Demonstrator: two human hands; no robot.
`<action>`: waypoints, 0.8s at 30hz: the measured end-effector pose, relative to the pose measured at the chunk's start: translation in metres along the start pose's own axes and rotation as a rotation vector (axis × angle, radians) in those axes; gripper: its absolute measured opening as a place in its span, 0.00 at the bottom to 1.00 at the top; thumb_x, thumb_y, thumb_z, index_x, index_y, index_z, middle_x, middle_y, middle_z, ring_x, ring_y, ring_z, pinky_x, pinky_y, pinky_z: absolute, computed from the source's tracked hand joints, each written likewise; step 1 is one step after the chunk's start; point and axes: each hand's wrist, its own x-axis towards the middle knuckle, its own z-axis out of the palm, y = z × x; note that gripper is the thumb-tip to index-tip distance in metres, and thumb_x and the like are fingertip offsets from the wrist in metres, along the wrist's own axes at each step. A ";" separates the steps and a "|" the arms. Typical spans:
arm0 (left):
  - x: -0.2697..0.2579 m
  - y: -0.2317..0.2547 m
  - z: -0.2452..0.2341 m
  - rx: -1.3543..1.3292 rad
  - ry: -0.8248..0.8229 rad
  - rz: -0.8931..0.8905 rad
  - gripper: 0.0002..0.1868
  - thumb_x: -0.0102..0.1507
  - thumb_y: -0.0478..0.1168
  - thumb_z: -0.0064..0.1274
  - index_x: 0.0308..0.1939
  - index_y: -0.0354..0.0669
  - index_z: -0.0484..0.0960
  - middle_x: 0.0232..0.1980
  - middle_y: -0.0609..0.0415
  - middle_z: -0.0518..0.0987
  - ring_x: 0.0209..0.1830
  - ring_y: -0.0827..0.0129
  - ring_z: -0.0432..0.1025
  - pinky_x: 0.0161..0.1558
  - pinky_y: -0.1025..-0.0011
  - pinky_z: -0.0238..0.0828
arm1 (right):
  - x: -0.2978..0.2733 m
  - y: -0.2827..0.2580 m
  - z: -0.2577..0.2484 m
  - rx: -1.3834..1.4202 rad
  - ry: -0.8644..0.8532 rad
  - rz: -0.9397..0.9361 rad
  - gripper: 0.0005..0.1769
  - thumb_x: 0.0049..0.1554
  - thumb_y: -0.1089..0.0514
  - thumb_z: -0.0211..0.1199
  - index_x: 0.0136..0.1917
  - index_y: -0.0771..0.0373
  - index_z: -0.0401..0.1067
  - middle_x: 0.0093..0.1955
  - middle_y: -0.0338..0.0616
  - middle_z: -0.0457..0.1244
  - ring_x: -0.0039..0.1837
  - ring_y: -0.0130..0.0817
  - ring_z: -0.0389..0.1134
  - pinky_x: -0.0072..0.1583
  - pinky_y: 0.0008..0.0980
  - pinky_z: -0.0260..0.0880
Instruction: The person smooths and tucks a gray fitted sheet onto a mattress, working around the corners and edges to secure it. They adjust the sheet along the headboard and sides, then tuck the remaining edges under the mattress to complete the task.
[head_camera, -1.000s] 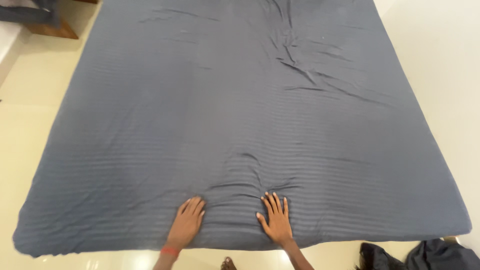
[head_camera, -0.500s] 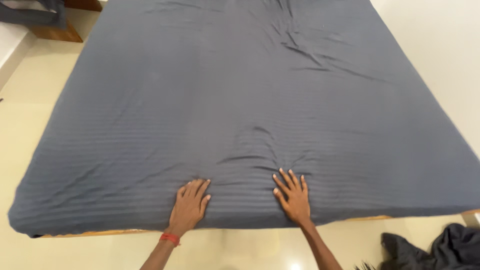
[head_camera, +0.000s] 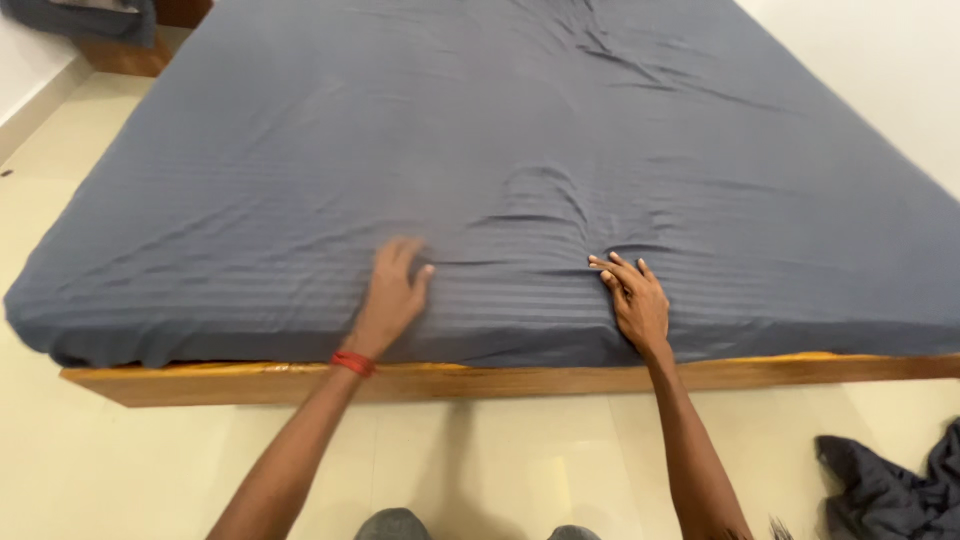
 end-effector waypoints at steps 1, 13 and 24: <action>0.005 -0.008 -0.012 0.181 0.032 0.038 0.26 0.60 0.49 0.58 0.58 0.38 0.80 0.61 0.39 0.75 0.63 0.47 0.66 0.60 0.50 0.59 | -0.001 0.001 0.000 0.002 0.005 -0.021 0.17 0.68 0.47 0.51 0.62 0.49 0.78 0.66 0.28 0.68 0.74 0.34 0.63 0.77 0.42 0.54; 0.005 -0.064 -0.031 0.413 0.047 0.017 0.04 0.72 0.37 0.48 0.44 0.41 0.77 0.46 0.50 0.80 0.55 0.54 0.73 0.65 0.53 0.63 | -0.005 -0.007 0.013 -0.059 0.104 0.151 0.17 0.66 0.43 0.55 0.62 0.43 0.79 0.62 0.36 0.69 0.69 0.36 0.67 0.76 0.42 0.57; -0.009 -0.075 -0.056 0.131 -0.046 0.172 0.10 0.68 0.30 0.38 0.47 0.43 0.75 0.44 0.48 0.78 0.47 0.49 0.71 0.48 0.53 0.65 | -0.024 0.100 0.070 0.324 0.303 0.239 0.28 0.74 0.42 0.55 0.47 0.71 0.66 0.42 0.53 0.55 0.48 0.51 0.57 0.51 0.40 0.61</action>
